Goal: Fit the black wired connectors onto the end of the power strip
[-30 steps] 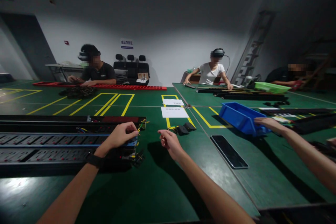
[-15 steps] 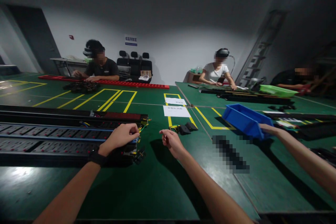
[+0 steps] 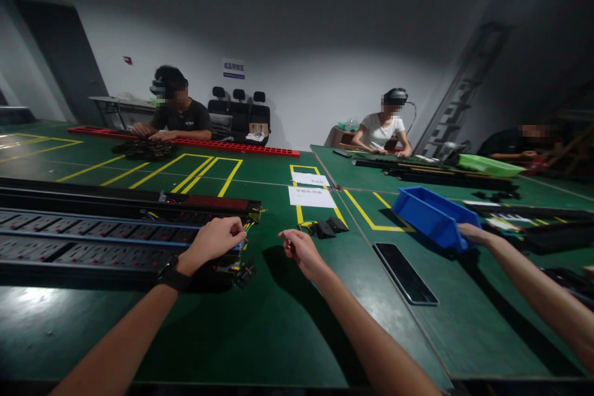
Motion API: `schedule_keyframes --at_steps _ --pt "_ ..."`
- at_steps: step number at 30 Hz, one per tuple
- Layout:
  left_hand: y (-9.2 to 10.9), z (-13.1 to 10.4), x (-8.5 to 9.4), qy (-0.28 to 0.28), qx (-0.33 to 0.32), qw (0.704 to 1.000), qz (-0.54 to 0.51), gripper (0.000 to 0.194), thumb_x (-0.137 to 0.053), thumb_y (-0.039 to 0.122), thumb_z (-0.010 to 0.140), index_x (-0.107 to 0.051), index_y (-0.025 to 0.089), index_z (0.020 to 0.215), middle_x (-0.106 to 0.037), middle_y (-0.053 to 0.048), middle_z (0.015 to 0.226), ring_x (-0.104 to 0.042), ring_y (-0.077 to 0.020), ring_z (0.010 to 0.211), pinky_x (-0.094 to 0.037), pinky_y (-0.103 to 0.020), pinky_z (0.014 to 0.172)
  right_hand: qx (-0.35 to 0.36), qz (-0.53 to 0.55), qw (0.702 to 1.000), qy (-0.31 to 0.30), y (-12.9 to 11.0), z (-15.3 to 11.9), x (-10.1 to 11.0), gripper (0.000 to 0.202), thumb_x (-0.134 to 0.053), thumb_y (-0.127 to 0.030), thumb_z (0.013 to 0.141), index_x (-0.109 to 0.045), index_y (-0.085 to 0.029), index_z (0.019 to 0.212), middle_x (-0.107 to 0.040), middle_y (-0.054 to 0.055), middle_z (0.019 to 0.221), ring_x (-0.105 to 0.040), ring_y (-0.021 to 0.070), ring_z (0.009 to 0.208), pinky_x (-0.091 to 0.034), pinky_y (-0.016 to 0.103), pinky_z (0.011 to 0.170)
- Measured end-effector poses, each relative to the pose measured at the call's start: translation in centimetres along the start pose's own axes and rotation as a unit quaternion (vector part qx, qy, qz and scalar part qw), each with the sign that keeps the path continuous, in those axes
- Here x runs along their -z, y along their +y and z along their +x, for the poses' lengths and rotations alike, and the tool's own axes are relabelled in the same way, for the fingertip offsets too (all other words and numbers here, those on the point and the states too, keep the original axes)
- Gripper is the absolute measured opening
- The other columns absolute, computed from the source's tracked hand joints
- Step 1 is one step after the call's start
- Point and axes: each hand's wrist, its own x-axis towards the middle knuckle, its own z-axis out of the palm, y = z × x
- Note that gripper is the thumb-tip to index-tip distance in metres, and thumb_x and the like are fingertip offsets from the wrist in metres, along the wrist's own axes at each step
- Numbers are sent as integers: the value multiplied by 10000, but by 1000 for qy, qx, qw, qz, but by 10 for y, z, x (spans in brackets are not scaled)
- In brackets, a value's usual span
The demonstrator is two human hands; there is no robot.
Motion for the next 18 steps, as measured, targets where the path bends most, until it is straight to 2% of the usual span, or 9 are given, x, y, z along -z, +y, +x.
schedule_keyframes --at_steps 7,10,14,18 --pt "3 -5 1 -3 -13 999 40 260 -548 429 909 -706 224 887 -745 -60 863 -689 -212 807 -450 -282 724 4 -21 1000 -11 1 0 0 354 -808 -479 684 -736 -157 809 -535 -34 596 -428 69 501 -269 215 460" --pt "6 -6 -2 -10 -48 997 57 319 -485 434 954 -706 219 876 -743 -76 865 -694 -221 825 -461 -293 749 4 -23 1000 -14 1 1 0 355 -812 -481 686 -736 -157 810 -539 -33 594 -432 69 498 -272 213 458" --pt "10 -6 -4 -17 -89 995 46 432 -360 422 1014 -713 207 888 -748 -100 911 -693 -224 871 -466 -303 801 3 -27 999 -20 0 0 0 357 -814 -481 683 -733 -157 807 -545 -34 592 -436 69 497 -275 213 460" --pt "10 -6 -4 -20 -84 996 34 465 -336 433 1020 -720 212 880 -749 -97 915 -690 -225 851 -467 -306 789 3 -31 999 -21 -2 -2 -1 366 -810 -492 678 -728 -156 798 -547 -34 589 -436 75 497 -265 218 462"
